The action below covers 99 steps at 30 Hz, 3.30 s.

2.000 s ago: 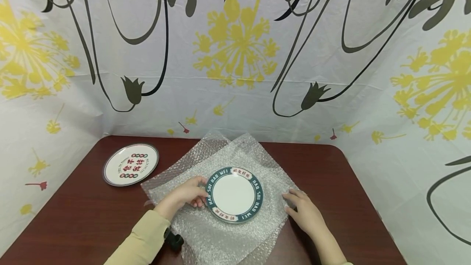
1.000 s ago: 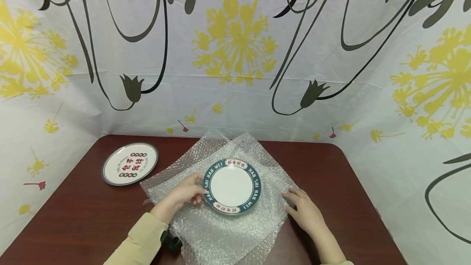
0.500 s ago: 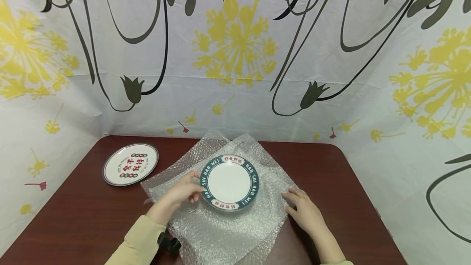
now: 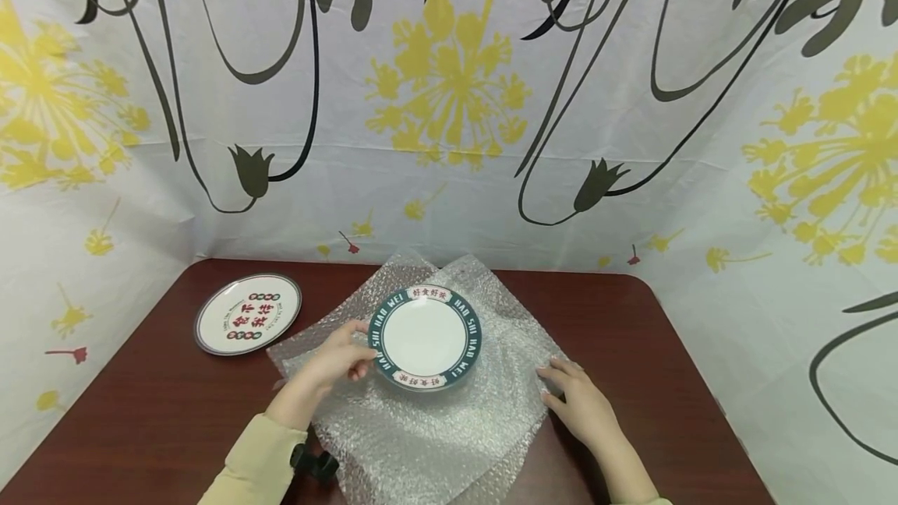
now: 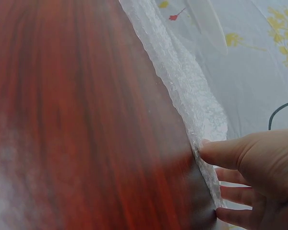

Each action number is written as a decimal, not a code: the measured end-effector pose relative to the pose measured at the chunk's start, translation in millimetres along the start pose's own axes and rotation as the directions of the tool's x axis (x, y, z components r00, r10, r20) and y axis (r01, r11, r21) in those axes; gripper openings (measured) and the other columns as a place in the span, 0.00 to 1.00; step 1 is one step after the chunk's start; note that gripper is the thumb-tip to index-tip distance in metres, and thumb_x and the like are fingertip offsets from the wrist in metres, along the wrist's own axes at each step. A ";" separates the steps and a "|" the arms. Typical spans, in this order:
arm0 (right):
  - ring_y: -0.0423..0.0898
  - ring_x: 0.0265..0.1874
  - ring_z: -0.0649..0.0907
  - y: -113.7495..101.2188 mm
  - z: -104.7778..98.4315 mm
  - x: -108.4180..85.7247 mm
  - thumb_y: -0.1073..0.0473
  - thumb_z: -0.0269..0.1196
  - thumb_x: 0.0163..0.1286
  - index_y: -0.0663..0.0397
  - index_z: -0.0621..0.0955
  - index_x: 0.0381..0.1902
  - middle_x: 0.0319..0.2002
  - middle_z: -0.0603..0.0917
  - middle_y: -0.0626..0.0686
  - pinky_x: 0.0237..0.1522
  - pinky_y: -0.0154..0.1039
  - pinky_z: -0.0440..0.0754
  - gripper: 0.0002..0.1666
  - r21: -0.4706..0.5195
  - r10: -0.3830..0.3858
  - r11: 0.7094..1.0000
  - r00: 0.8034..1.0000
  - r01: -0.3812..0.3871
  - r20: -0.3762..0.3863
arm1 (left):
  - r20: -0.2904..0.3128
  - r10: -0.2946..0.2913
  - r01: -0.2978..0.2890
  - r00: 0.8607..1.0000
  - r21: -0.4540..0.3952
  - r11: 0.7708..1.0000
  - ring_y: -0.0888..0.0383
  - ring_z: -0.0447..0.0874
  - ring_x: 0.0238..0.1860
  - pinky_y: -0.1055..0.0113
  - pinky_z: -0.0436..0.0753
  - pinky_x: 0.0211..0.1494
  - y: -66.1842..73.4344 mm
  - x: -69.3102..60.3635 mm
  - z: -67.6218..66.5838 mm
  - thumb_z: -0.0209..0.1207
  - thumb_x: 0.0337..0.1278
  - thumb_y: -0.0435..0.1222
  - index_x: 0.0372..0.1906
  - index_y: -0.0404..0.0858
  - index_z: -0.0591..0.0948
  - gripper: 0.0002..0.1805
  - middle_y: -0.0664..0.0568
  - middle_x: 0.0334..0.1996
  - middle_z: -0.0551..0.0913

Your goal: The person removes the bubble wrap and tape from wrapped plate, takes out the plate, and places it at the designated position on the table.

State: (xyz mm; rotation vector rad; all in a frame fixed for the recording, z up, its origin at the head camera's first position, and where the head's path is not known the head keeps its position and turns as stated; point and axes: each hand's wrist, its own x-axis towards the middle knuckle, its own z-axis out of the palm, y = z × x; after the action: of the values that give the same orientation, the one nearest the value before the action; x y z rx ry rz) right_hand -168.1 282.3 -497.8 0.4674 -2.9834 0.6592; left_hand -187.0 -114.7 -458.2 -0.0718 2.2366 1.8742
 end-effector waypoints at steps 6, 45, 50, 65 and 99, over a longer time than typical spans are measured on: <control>0.67 0.61 0.68 0.6 1.0 -0.3 0.61 0.68 0.59 0.56 0.81 0.55 0.60 0.73 0.65 0.51 0.65 0.71 0.24 -0.006 -0.004 1.000 1.000 0.004 -0.004 | -0.022 0.001 -0.002 1.000 -0.042 0.999 0.61 0.69 0.14 0.72 0.71 0.18 -0.2 -2.3 -8.7 0.55 0.52 0.24 0.59 0.26 0.64 0.27 0.48 0.17 0.74; 0.67 0.61 0.68 0.6 -0.6 0.1 0.60 0.68 0.61 0.56 0.80 0.56 0.61 0.72 0.65 0.50 0.65 0.72 0.24 0.013 0.004 1.000 1.000 -0.004 0.010 | -0.165 -0.032 0.012 0.986 -0.117 0.993 0.61 0.71 0.16 0.72 0.72 0.19 -4.2 -15.1 -47.6 0.54 0.56 0.24 0.61 0.26 0.62 0.27 0.46 0.23 0.76; 0.67 0.61 0.67 1.3 -0.4 0.1 0.60 0.68 0.60 0.57 0.80 0.56 0.61 0.72 0.65 0.50 0.65 0.72 0.24 0.008 -0.003 1.000 1.000 0.003 0.011 | -0.188 -0.045 0.020 0.981 -0.132 0.991 0.62 0.72 0.16 0.72 0.73 0.18 -4.4 -15.8 -51.5 0.54 0.55 0.24 0.60 0.26 0.63 0.26 0.46 0.23 0.77; 0.67 0.61 0.68 1.4 0.3 0.6 0.59 0.68 0.61 0.57 0.80 0.56 0.60 0.73 0.65 0.51 0.65 0.71 0.24 0.012 -0.008 1.000 1.000 0.008 0.005 | -0.220 -0.066 0.039 0.973 -0.125 0.991 0.62 0.73 0.19 0.72 0.74 0.22 -5.9 -20.8 -69.3 0.54 0.59 0.26 0.64 0.25 0.58 0.29 0.46 0.27 0.76; 0.66 0.62 0.67 5.3 1.3 -0.4 0.59 0.68 0.61 0.56 0.80 0.56 0.62 0.72 0.64 0.50 0.65 0.72 0.24 0.028 -0.004 1.000 1.000 0.004 0.011 | -0.340 -0.091 0.023 0.936 -0.197 0.980 0.66 0.72 0.15 0.74 0.73 0.19 -11.6 -34.1 -112.5 0.52 0.64 0.27 0.65 0.26 0.54 0.29 0.52 0.21 0.82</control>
State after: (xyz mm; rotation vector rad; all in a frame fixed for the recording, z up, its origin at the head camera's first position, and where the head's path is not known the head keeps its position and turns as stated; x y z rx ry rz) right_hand -169.3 286.4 -501.2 0.4802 -2.9863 0.7006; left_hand -167.2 -230.4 -444.5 -0.5347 2.2237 2.1808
